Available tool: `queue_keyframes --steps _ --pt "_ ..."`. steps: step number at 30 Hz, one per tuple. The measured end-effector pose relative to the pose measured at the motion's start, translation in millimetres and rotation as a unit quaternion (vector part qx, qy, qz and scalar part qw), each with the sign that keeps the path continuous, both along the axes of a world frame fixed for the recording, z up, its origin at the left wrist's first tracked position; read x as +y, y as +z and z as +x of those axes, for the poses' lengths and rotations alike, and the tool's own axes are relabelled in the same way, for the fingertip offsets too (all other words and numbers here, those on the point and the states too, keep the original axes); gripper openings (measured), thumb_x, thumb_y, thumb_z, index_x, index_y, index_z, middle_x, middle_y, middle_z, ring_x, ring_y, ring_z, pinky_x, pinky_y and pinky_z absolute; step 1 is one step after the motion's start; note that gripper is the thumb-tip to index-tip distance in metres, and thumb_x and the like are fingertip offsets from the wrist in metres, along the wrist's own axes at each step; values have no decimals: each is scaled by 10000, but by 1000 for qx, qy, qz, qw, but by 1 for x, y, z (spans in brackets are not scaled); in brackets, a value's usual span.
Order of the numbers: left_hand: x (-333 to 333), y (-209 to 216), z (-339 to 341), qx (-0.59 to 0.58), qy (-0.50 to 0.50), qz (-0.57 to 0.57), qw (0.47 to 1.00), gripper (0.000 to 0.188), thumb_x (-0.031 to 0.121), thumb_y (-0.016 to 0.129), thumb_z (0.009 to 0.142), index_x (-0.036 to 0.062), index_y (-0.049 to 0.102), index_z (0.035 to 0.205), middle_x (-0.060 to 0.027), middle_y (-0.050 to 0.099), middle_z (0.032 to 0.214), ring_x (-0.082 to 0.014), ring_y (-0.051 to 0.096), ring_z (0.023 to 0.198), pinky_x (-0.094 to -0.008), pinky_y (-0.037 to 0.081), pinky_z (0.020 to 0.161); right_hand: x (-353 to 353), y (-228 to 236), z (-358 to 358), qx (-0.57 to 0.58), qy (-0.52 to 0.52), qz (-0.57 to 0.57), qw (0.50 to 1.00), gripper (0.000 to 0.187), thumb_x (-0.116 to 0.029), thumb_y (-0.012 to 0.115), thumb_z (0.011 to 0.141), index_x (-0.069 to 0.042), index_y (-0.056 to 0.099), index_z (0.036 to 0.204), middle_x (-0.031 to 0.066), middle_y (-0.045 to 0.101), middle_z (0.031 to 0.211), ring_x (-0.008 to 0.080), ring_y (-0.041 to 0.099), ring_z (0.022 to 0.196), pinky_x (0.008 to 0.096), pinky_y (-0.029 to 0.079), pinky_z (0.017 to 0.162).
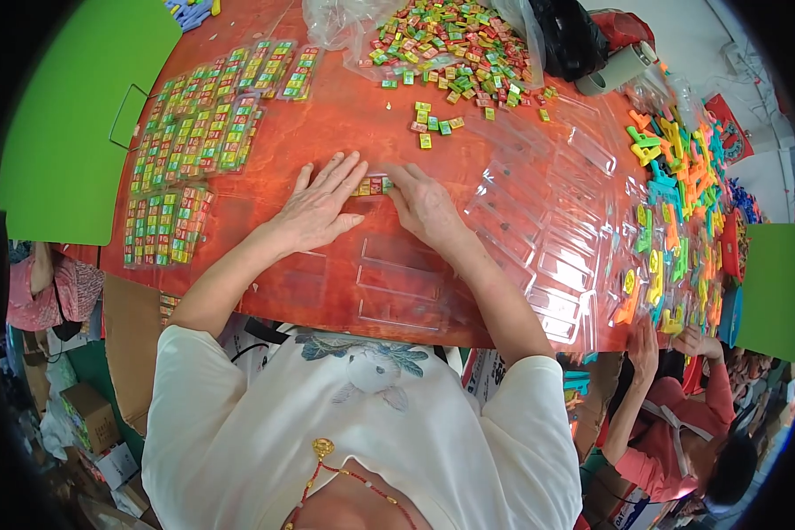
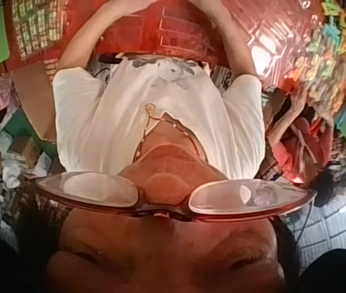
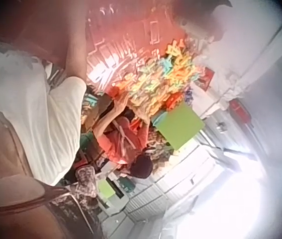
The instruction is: Arranging and sorting small plastic toy blocks on a factory workbench.
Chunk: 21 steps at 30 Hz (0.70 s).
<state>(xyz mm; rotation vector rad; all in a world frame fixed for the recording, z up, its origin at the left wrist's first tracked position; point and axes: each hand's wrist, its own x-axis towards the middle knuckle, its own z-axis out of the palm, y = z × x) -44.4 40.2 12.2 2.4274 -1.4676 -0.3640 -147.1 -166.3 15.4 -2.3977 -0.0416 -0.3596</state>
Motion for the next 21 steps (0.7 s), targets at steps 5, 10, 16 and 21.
queue_keyframes --steps 5,10,16,21 --pt "-15 1 -1 -48 -42 23 998 680 417 550 975 183 298 1562 -127 130 1656 -334 98 1532 -647 153 1173 -31 -12 19 -48 -108 -95 988 301 -62 616 897 -29 615 1197 196 616 998 391 643 900 462 530 759" --pt "-18 -16 3 -38 -37 -36 998 549 377 574 968 199 452 1473 -210 285 1585 -416 217 1485 -652 220 1141 -50 -25 38 -5 -138 -175 975 269 -115 640 889 -22 610 1140 188 610 981 390 642 888 476 527 760" --pt "-14 -30 22 -46 21 -92 994 483 287 605 955 215 509 1423 -231 363 1529 -439 295 1444 -626 263 1127 -45 -32 37 -40 -90 -215 972 192 -134 657 869 -32 598 1021 165 600 939 376 635 844 480 516 722" --pt "-18 -31 24 -28 46 -110 992 421 251 591 964 215 557 1382 -193 382 1531 -407 296 1449 -616 238 1141 -32 -34 38 -48 -81 -198 976 187 -106 650 856 -36 605 1023 164 600 917 371 633 813 475 516 705"
